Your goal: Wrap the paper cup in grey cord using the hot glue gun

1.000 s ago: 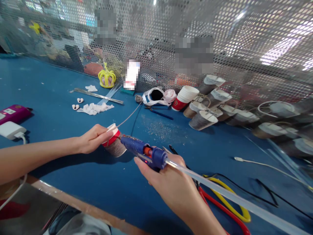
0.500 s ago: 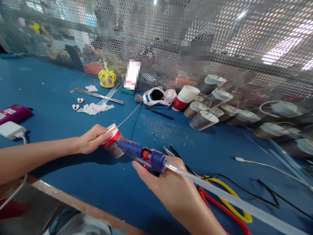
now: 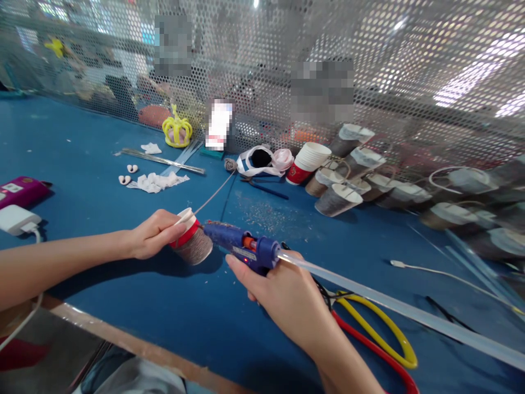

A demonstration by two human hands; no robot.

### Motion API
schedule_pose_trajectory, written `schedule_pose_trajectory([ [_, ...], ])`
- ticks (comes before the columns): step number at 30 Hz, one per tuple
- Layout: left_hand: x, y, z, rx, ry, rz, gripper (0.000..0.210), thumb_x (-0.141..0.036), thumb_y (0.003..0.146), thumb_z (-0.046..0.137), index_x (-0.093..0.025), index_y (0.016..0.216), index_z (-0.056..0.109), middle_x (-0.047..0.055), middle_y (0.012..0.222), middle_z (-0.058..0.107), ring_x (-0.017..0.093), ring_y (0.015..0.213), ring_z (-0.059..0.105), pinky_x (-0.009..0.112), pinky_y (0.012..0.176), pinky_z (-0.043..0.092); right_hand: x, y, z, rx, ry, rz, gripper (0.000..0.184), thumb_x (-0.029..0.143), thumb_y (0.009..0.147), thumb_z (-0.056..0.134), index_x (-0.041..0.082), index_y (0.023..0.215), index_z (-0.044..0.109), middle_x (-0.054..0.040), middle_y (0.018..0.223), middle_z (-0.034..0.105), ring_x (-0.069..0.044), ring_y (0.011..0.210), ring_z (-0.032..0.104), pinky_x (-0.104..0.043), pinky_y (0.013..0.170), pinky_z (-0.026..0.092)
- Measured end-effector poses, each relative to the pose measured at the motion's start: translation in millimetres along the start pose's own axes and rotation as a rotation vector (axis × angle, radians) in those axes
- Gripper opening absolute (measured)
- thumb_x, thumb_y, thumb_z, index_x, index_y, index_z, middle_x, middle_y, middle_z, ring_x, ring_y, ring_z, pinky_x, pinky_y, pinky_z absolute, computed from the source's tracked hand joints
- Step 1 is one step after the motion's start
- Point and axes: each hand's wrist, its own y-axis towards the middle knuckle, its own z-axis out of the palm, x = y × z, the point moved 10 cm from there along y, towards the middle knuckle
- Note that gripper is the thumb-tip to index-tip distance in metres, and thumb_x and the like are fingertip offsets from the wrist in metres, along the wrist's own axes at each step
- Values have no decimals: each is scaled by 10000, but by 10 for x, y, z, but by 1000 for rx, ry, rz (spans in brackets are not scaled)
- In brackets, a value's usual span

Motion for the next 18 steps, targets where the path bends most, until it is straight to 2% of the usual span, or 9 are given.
schedule_pose_trajectory([
  [4, -6, 3, -8, -10, -13, 8, 416, -261, 870, 261, -147, 481, 353, -1, 467, 417, 75, 454, 345, 224, 487, 294, -44, -27, -31, -15, 5, 66, 331, 487, 679, 513, 211, 511, 585, 51, 347, 439, -110, 356, 457, -224, 388, 372],
  [8, -11, -1, -10, -16, -10, 16, 420, -260, 871, 262, -149, 477, 352, 0, 465, 422, 77, 459, 349, 226, 489, 297, -97, 16, 13, 31, -3, 93, 348, 513, 682, 501, 207, 539, 580, 43, 363, 475, -115, 362, 473, -230, 394, 381],
  [18, -55, -2, -13, -24, 21, 53, 409, -255, 870, 252, -158, 481, 330, -5, 460, 403, 78, 453, 326, 232, 485, 291, -110, 24, 31, 35, -3, 87, 361, 524, 681, 495, 201, 549, 585, 41, 359, 473, -112, 354, 471, -225, 384, 383],
])
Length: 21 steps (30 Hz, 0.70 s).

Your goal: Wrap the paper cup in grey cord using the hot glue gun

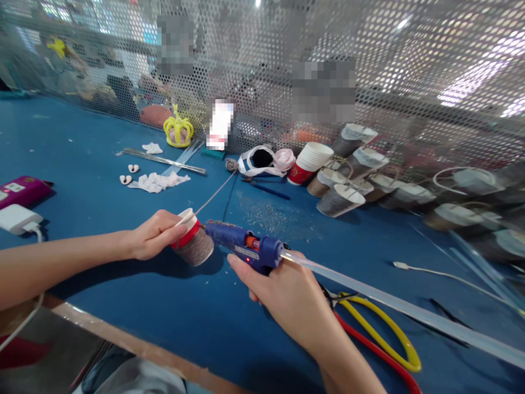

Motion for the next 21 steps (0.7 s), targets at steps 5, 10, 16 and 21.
schedule_pose_trajectory([
  [5, -13, 2, 4, 5, 1, 10, 412, -248, 870, 255, -156, 478, 338, -2, 463, 412, 78, 453, 338, 229, 484, 297, 24, -11, -1, 0, -14, -7, 356, 516, 690, 493, 203, 552, 593, 41, 362, 478, -113, 362, 481, -224, 402, 392],
  [10, 14, -3, 4, 5, -3, -13, 419, -245, 874, 258, -153, 475, 349, -1, 459, 420, 76, 450, 352, 226, 484, 303, 42, -11, -20, -24, -15, -18, 359, 513, 685, 494, 205, 525, 587, 39, 348, 468, -114, 347, 475, -223, 383, 385],
  [16, 8, -1, 0, -2, -10, -2, 408, -244, 868, 264, -152, 479, 346, 1, 465, 417, 76, 453, 341, 227, 484, 293, 75, -10, -14, -16, 3, -57, 349, 491, 687, 495, 214, 482, 549, 36, 351, 478, -115, 356, 489, -215, 388, 399],
  [21, 33, -3, 8, 8, -21, -31, 413, -247, 869, 258, -151, 478, 353, 6, 467, 432, 78, 455, 354, 227, 487, 300, 78, -39, -39, -37, -12, -29, 336, 482, 686, 491, 215, 495, 561, 38, 347, 472, -116, 353, 483, -215, 376, 388],
])
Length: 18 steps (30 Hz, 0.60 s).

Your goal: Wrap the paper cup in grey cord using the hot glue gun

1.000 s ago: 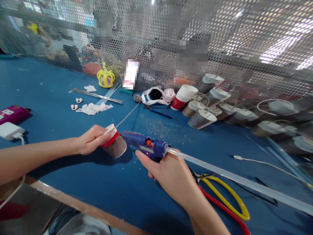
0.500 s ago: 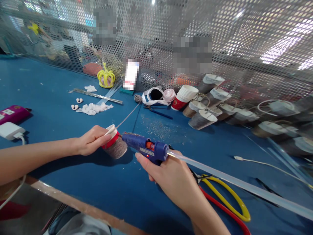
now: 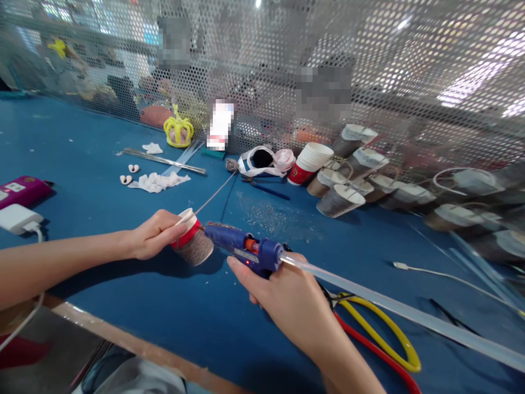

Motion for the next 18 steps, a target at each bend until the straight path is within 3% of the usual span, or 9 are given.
schedule_pose_trajectory([
  [18, 60, -5, 8, 1, 6, -46, 415, -277, 868, 255, -154, 477, 322, -15, 457, 373, 71, 449, 300, 226, 479, 272, 64, -46, -38, -29, 34, -43, 298, 424, 674, 536, 235, 454, 467, 39, 348, 472, -112, 329, 461, -209, 330, 392],
])
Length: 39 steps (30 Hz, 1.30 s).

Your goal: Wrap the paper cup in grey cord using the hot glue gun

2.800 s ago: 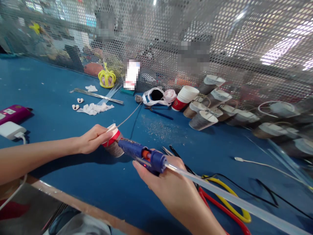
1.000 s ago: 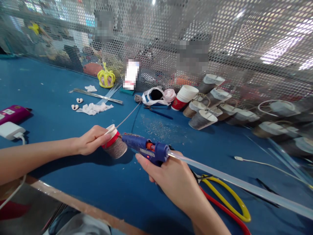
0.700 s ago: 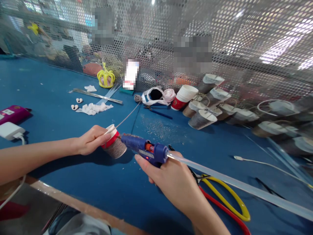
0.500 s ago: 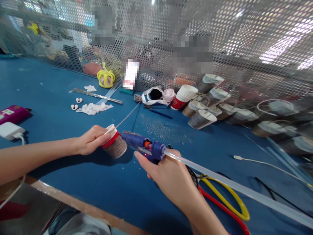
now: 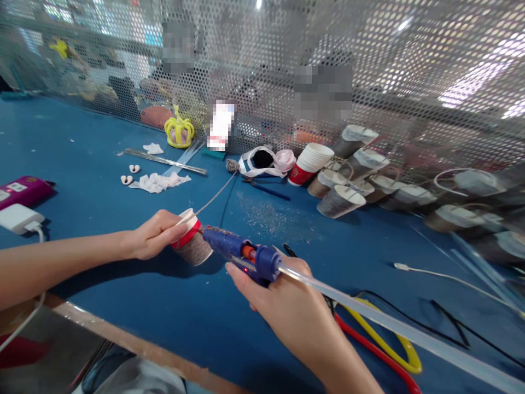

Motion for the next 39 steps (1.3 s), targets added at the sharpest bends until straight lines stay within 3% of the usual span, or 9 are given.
schedule_pose_trajectory([
  [11, 49, -11, 0, -25, -25, -15, 428, -308, 873, 260, -152, 479, 317, -20, 454, 351, 68, 444, 290, 228, 474, 254, 36, -55, -66, -103, 1, 40, 375, 409, 664, 549, 235, 387, 365, 48, 309, 391, -101, 297, 409, -215, 327, 366],
  [16, 55, -10, 1, -28, -34, -22, 433, -314, 873, 263, -153, 475, 318, -23, 451, 350, 67, 443, 295, 222, 469, 262, 49, -37, -19, -48, 40, 19, 305, 426, 671, 529, 243, 454, 417, 43, 343, 442, -117, 326, 439, -223, 324, 372],
  [21, 44, -3, -10, -20, -37, -45, 431, -290, 867, 265, -151, 464, 321, -20, 446, 366, 64, 438, 309, 213, 462, 274, 82, -52, -96, -130, -26, -7, 333, 402, 664, 551, 241, 421, 391, 58, 306, 382, -101, 298, 387, -221, 323, 353],
  [24, 52, -1, -11, -20, -56, -64, 435, -301, 868, 267, -148, 466, 328, -21, 449, 372, 62, 443, 316, 207, 465, 284, 96, -41, -66, -102, -52, -41, 304, 399, 669, 535, 245, 436, 416, 55, 319, 411, -110, 304, 407, -232, 330, 355],
  [30, 134, -22, -15, -49, -72, -173, 454, -339, 868, 269, -145, 460, 313, -44, 435, 293, 52, 431, 264, 193, 434, 248, 143, -78, -73, -138, -168, -110, 342, 422, 686, 543, 247, 424, 409, 55, 285, 407, -117, 295, 403, -256, 355, 337],
  [34, 162, -24, -21, -65, -73, -257, 461, -345, 859, 274, -140, 449, 318, -47, 424, 272, 48, 419, 251, 183, 411, 224, 173, -84, -34, -101, -136, -118, 247, 396, 703, 526, 244, 514, 480, 59, 320, 431, -116, 314, 411, -246, 358, 341],
  [39, 196, -23, 4, -54, -127, -321, 447, -325, 852, 265, -125, 474, 393, -32, 455, 309, 61, 456, 273, 181, 419, 256, 181, -101, -1, -91, -92, -115, 271, 392, 695, 535, 237, 492, 444, 62, 335, 434, -96, 306, 378, -232, 350, 333],
])
